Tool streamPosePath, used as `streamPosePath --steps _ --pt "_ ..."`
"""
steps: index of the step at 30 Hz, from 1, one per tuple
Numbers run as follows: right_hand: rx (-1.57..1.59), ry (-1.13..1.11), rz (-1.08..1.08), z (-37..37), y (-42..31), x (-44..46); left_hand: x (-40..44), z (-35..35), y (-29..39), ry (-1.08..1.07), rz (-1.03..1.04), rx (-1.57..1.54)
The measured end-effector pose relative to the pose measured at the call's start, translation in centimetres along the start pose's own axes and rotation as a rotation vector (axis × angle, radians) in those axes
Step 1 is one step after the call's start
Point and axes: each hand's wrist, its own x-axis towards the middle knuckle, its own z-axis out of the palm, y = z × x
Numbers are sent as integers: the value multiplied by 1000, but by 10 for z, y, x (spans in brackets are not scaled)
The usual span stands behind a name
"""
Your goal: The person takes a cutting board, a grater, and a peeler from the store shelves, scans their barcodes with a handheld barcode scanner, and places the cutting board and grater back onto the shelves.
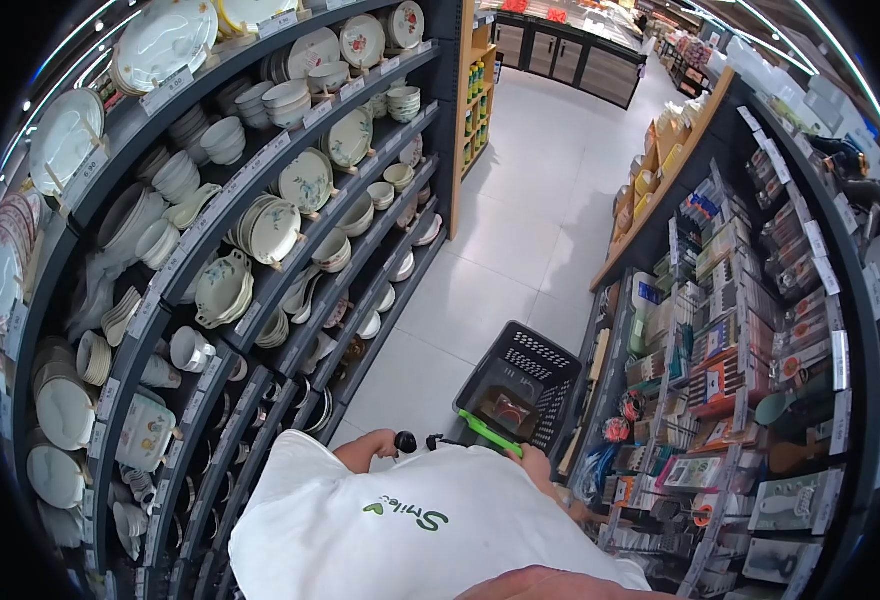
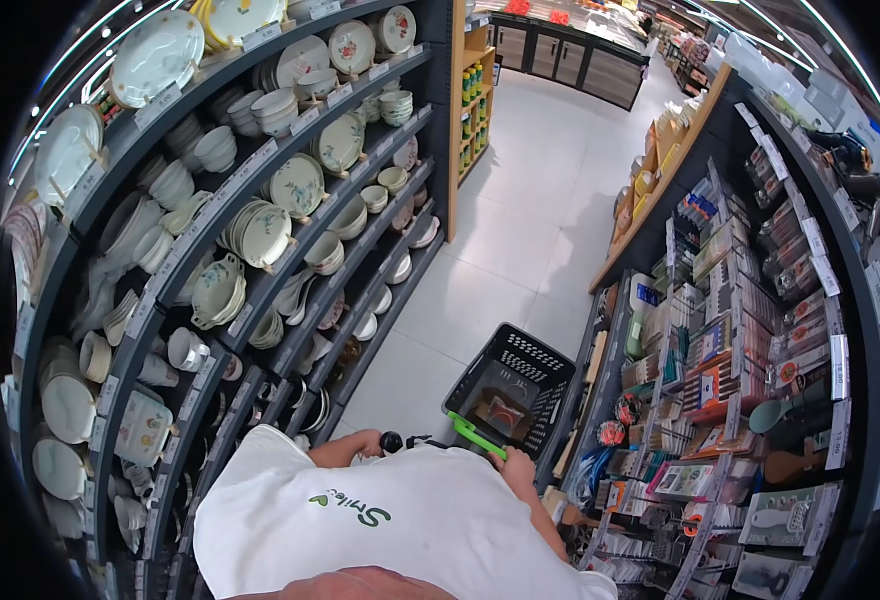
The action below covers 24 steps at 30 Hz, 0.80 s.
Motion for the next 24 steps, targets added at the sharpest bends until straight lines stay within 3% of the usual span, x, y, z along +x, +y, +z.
streamPosePath --steps 7,11,13,16,18,24 --pt "-35 -40 -2 -13 -1 2 5 -3 -4 113 90 -67" --pt "-13 62 -25 -9 -4 -8 14 -6 7 207 247 54" --pt "3 41 54 -6 -6 -9 13 -5 11 224 261 -77" --pt "45 -4 118 2 -6 -11 13 -9 14 104 308 -38" --pt "46 -4 133 15 -2 -11 47 1 -9 114 346 -234" --pt "26 -93 192 9 -1 -14 34 -21 4 94 352 -78"
